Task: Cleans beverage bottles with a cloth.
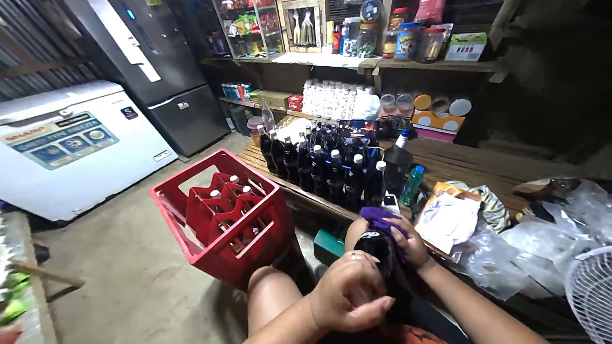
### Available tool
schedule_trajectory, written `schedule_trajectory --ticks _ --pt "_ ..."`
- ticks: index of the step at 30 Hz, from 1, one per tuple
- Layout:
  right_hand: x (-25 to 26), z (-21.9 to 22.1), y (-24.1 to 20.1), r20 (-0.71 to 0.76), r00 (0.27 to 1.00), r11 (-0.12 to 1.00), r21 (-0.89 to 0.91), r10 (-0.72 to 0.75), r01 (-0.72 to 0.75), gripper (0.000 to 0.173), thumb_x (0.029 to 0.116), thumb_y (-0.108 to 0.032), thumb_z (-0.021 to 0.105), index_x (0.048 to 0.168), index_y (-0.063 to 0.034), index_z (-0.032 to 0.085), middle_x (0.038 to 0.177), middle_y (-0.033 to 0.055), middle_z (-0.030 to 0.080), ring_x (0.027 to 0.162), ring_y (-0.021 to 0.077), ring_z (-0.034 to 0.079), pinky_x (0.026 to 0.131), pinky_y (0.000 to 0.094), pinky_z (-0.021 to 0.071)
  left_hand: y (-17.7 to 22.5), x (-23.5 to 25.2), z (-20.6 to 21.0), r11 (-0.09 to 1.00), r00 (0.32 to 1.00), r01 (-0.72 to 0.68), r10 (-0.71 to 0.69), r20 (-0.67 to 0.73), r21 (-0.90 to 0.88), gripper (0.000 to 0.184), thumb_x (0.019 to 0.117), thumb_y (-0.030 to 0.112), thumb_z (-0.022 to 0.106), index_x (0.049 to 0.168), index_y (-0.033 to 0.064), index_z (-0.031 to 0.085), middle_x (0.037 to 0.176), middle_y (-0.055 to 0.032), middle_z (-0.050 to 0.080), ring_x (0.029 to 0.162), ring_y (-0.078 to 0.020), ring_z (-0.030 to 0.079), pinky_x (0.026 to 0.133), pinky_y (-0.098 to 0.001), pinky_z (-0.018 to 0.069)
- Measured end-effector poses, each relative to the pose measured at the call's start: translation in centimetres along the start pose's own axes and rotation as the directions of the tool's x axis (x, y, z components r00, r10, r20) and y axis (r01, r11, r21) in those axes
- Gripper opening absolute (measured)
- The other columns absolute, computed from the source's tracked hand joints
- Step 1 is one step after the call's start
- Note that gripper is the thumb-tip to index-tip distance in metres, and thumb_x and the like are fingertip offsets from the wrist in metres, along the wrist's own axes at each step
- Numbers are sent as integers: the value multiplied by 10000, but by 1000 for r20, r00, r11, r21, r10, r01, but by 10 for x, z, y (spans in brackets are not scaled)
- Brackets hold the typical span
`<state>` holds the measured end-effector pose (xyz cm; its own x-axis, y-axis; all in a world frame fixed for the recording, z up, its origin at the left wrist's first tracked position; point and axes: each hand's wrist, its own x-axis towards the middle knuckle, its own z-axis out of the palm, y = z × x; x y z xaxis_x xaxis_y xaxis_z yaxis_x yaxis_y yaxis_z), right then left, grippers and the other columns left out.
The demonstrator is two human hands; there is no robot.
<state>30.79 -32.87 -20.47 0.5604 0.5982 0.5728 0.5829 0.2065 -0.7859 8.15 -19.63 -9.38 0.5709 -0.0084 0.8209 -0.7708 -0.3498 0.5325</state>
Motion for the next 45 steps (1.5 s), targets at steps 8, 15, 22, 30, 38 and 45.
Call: schedule_trajectory --ticks 8,15,22,30,38,45 --pt "-12 -4 -16 -52 919 917 116 390 -382 447 1020 -231 505 1356 62 533 1319 113 617 1185 34 591 1026 220 486 -3 14 5 953 734 202 -301 -608 -227 216 968 324 690 1168 271 627 950 71 719 927 -82 714 927 -306 591" --pt "24 6 -51 -14 793 784 163 609 -599 319 1048 -183 523 1314 -24 597 1244 84 664 1107 88 638 962 281 527 -10 18 1 895 830 2 -250 -499 -446 274 1035 411 542 899 202 656 802 61 650 835 -62 651 922 -278 523" --pt "26 19 -56 -75 798 791 211 598 -574 352 1052 -194 502 1360 -37 568 1288 86 640 1132 93 628 963 279 530 -17 27 -16 906 966 -84 -28 -257 -415 520 1088 457 372 705 144 530 640 48 551 728 -68 595 830 -259 483" --pt "23 16 -44 108 922 928 -49 372 -368 376 1016 -241 495 1275 -38 675 1306 159 628 1240 183 577 1071 352 462 -28 21 -31 866 992 -53 -9 -122 -498 531 1082 447 411 655 141 491 575 51 509 641 -60 562 785 -265 480" --pt "26 24 -122 288 944 970 -133 -159 204 387 1052 -436 474 1289 -205 676 1297 44 651 1267 88 566 1078 306 475 -21 17 -18 916 996 -70 39 -85 -395 539 1095 400 398 651 107 483 571 13 487 614 -81 529 747 -275 472" --pt "32 19 -102 295 946 986 -55 -136 159 411 1045 -446 494 1233 -157 716 1240 39 687 1215 77 598 1054 288 490 -19 13 -14 936 997 -77 65 -49 -344 548 1091 394 396 631 102 453 563 -9 471 618 -102 519 773 -296 458"
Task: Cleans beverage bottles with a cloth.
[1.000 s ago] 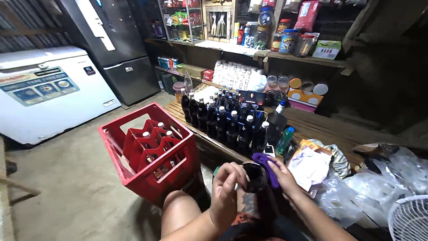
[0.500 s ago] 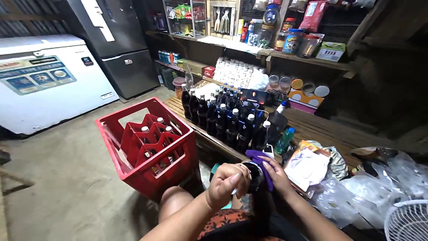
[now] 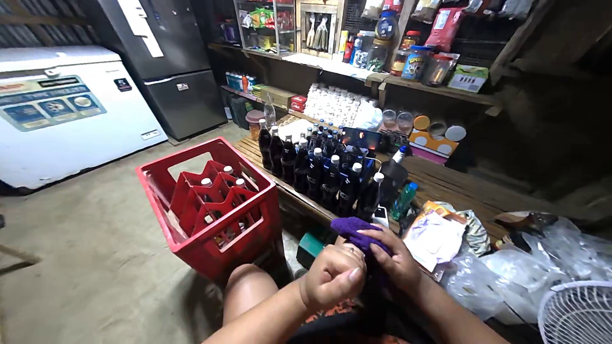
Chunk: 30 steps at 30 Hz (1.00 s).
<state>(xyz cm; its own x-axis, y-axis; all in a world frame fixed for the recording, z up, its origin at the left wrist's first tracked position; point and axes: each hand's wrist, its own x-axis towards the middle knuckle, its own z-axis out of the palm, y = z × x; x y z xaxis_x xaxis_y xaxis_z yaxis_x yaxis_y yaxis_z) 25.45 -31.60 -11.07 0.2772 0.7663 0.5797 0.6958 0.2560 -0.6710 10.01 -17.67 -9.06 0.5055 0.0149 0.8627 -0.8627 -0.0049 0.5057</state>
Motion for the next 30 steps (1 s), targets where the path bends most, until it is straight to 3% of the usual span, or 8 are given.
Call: schedule_trajectory --ticks 6,9,13,18,21,25,28,30 --pt "-5 -7 36 28 938 935 80 344 -346 408 1011 -324 502 1186 -32 727 1244 121 681 1214 126 600 1075 318 461 3 0 0 1000 999 -9 8 48 17 542 1090 366 400 621 99 440 561 -16 443 607 -115 496 748 -304 452" --pt "-9 -9 50 26 920 918 57 391 -392 378 1004 -254 497 1184 -9 722 1265 160 664 1232 166 592 1081 335 456 4 -1 2 998 997 -17 12 79 65 550 1090 359 394 619 82 455 571 -39 466 635 -135 517 799 -317 444" --pt "-15 -11 64 -3 907 906 28 422 -422 349 989 -224 524 1171 -6 727 1275 187 650 1234 196 591 1079 352 458 2 -1 6 998 992 -40 33 123 54 514 1079 298 409 619 72 443 574 -51 457 633 -143 514 777 -311 454" --pt "-18 -12 62 -8 890 890 -13 455 -455 368 997 -279 529 1195 -38 724 1291 171 644 1236 191 591 1071 354 466 1 -1 8 997 987 -55 46 151 56 510 1077 287 416 620 63 456 571 -55 455 629 -145 508 775 -309 448" --pt "-18 -14 52 16 885 885 -54 465 -463 392 1003 -316 507 1219 -68 721 1327 173 631 1278 228 571 1092 405 452 3 -1 7 997 986 -52 43 159 59 519 1076 292 417 613 61 461 567 -57 459 626 -149 511 770 -314 449" --pt "-13 -13 15 33 927 925 57 375 -376 391 1011 -344 502 1215 -97 726 1293 102 656 1250 141 582 1076 340 472 2 -2 6 997 988 -48 37 149 66 524 1078 298 410 613 62 461 568 -60 468 633 -153 523 788 -319 456" --pt "-11 -13 -17 83 988 988 73 127 -133 372 1037 -413 504 1232 -186 725 1302 19 656 1279 81 552 1095 302 454 2 -1 7 996 988 -53 41 151 76 517 1078 296 410 620 62 458 575 -63 469 640 -153 526 787 -314 456" --pt "-9 -12 -28 142 989 998 57 -38 30 371 1062 -435 465 1275 -230 689 1337 -13 624 1319 73 516 1119 294 432 2 -2 8 992 986 -69 52 161 102 518 1080 287 411 621 54 467 585 -77 481 651 -166 537 781 -314 460"
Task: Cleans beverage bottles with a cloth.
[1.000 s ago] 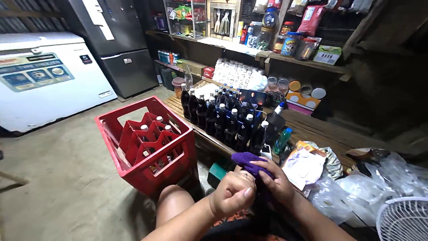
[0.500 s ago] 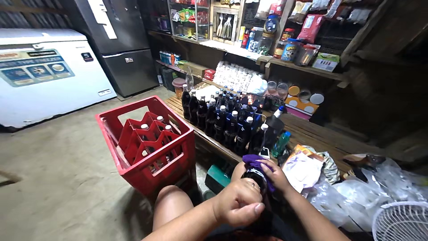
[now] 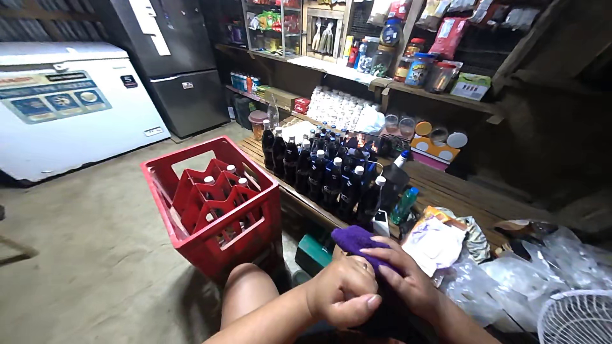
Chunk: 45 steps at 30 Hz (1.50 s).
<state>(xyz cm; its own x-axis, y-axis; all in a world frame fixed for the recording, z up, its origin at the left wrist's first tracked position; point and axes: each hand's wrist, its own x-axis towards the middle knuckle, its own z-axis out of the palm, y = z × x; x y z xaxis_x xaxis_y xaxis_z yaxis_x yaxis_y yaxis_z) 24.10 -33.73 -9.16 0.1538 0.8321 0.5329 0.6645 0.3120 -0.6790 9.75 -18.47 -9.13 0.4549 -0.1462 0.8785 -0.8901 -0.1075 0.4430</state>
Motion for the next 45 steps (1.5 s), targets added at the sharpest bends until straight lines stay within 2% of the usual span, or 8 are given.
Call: schedule_trajectory --ticks 5,11,18,24,28,31,39,45 --pt "5 0 19 7 1000 993 116 21 -21 362 1059 -444 477 1247 -242 710 1299 -47 655 1280 56 546 1098 279 449 0 -3 2 1000 1000 -10 10 10 27 519 1080 280 404 616 57 466 598 -84 495 685 -185 558 803 -324 463" --pt "6 -8 62 -8 935 914 216 354 -344 384 1016 -312 503 1158 -37 731 1218 54 682 1186 52 590 1060 271 461 1 -1 3 999 999 -29 28 26 44 508 1070 256 414 604 60 463 578 -79 480 662 -189 548 807 -331 468" --pt "-4 -9 90 -56 932 907 256 358 -333 392 1019 -323 492 1127 -38 738 1211 45 683 1188 66 591 1066 279 461 5 8 5 983 999 -7 -1 42 185 407 1029 205 528 659 38 540 633 -98 564 711 -207 616 806 -349 520" --pt "-21 -2 109 -213 918 922 277 335 -272 348 1027 -274 483 1139 -49 725 1188 6 697 1152 36 614 1048 263 486 11 16 2 837 961 178 -33 -276 518 333 1038 270 579 821 52 705 824 -53 737 846 -134 712 844 -316 577" --pt "-32 8 110 -309 871 913 272 381 -303 350 1017 -236 481 1173 -6 695 1220 57 672 1167 43 602 1051 257 479 9 17 10 833 894 242 8 -447 498 187 1066 255 546 1036 92 634 957 -30 685 910 -109 671 827 -284 576" --pt "-35 11 110 -334 871 924 251 361 -287 351 1020 -270 500 1167 -26 706 1228 42 679 1178 40 602 1055 251 479 7 9 23 855 916 168 49 -399 491 166 1074 268 523 1088 135 622 992 -20 698 988 -141 690 914 -341 574" --pt "-41 6 107 -350 854 922 194 385 -336 365 986 -311 552 1140 -24 717 1287 107 641 1240 85 572 1071 264 462 11 -4 53 726 979 -104 196 -61 680 103 1014 194 628 1006 114 693 831 -54 644 859 -186 647 921 -303 521" --pt "-31 -4 73 -247 891 925 123 380 -360 336 989 -289 525 1121 -69 741 1223 74 669 1203 92 589 1061 280 469 15 -8 55 685 987 -117 162 7 719 132 1019 174 587 973 127 702 825 -53 658 861 -191 650 983 -323 486"
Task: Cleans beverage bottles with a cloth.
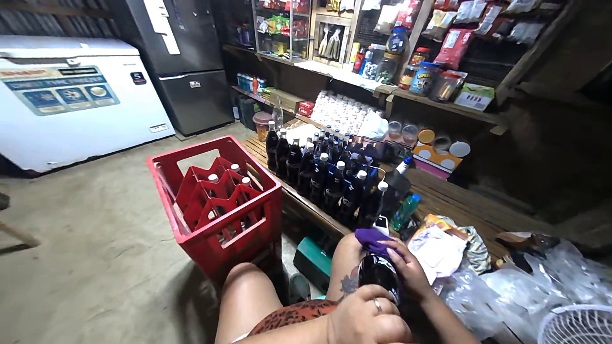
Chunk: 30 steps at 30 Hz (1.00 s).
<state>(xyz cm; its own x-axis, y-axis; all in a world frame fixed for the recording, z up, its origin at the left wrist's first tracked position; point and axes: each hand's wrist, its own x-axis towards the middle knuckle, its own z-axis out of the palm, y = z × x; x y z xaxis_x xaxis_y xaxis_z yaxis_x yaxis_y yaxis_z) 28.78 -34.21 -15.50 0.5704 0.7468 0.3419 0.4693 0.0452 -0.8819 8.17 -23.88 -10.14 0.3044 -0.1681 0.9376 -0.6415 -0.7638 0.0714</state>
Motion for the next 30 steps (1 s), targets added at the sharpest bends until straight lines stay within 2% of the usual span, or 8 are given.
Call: schedule_trajectory --ticks 2,4,6,8,10,15,18,30 --pt "-4 -2 -23 80 995 998 34 -60 57 319 1009 -354 535 1123 -148 751 1213 4 675 1203 62 581 1061 272 467 0 -1 -2 1000 1000 7 -7 -2 3 122 1020 187 598 994 134 704 832 -43 654 880 -180 645 1023 -326 464" --pt "-9 -4 -46 183 960 978 27 -210 209 305 1039 -424 516 1170 -256 736 1244 -75 661 1228 30 561 1069 260 459 0 -2 -3 1000 1000 16 -16 -4 11 110 1019 193 606 1011 138 702 841 -32 643 898 -163 635 1057 -326 441" --pt "-13 -4 -67 300 870 914 22 -392 405 322 1061 -434 477 1210 -256 701 1304 -66 630 1277 55 539 1093 279 452 1 -3 -4 1000 1000 26 -26 -7 13 94 1011 197 623 1010 144 702 846 -24 648 907 -152 635 1077 -321 423" --pt "-13 -2 -78 378 790 864 57 -482 500 335 1066 -435 473 1175 -210 696 1319 -30 617 1289 77 536 1098 286 456 2 -4 -4 1000 1000 22 -22 -12 0 87 1007 186 626 999 146 702 842 -23 643 906 -156 629 1086 -320 415" --pt "-10 0 -75 380 787 868 106 -486 485 334 1061 -429 490 1162 -198 709 1327 -12 621 1292 96 540 1097 297 460 2 -5 -4 1000 1000 10 -10 -9 1 94 1011 179 616 1004 148 704 844 -25 640 910 -157 626 1084 -321 413" --pt "-5 3 -64 345 825 893 129 -447 431 333 1062 -453 470 1182 -249 704 1437 0 565 1390 156 471 1157 354 411 1 -8 -6 1000 1000 9 -9 -7 15 102 1020 195 606 1020 153 699 846 -18 643 911 -149 631 1094 -326 407" --pt "-5 5 -63 348 820 890 141 -454 433 339 1059 -458 473 1181 -248 709 1439 11 575 1389 174 482 1160 367 413 1 -10 -7 1000 1000 -2 2 -6 -1 106 1017 177 604 1013 138 702 843 -29 648 908 -163 635 1083 -333 417" --pt "-8 5 -51 286 863 908 159 -417 387 331 1054 -451 487 1211 -256 704 1403 -37 588 1352 115 498 1135 312 422 0 -13 -6 999 1000 12 -13 -21 -32 105 1012 167 605 986 125 697 837 -49 647 897 -181 639 1063 -338 435"
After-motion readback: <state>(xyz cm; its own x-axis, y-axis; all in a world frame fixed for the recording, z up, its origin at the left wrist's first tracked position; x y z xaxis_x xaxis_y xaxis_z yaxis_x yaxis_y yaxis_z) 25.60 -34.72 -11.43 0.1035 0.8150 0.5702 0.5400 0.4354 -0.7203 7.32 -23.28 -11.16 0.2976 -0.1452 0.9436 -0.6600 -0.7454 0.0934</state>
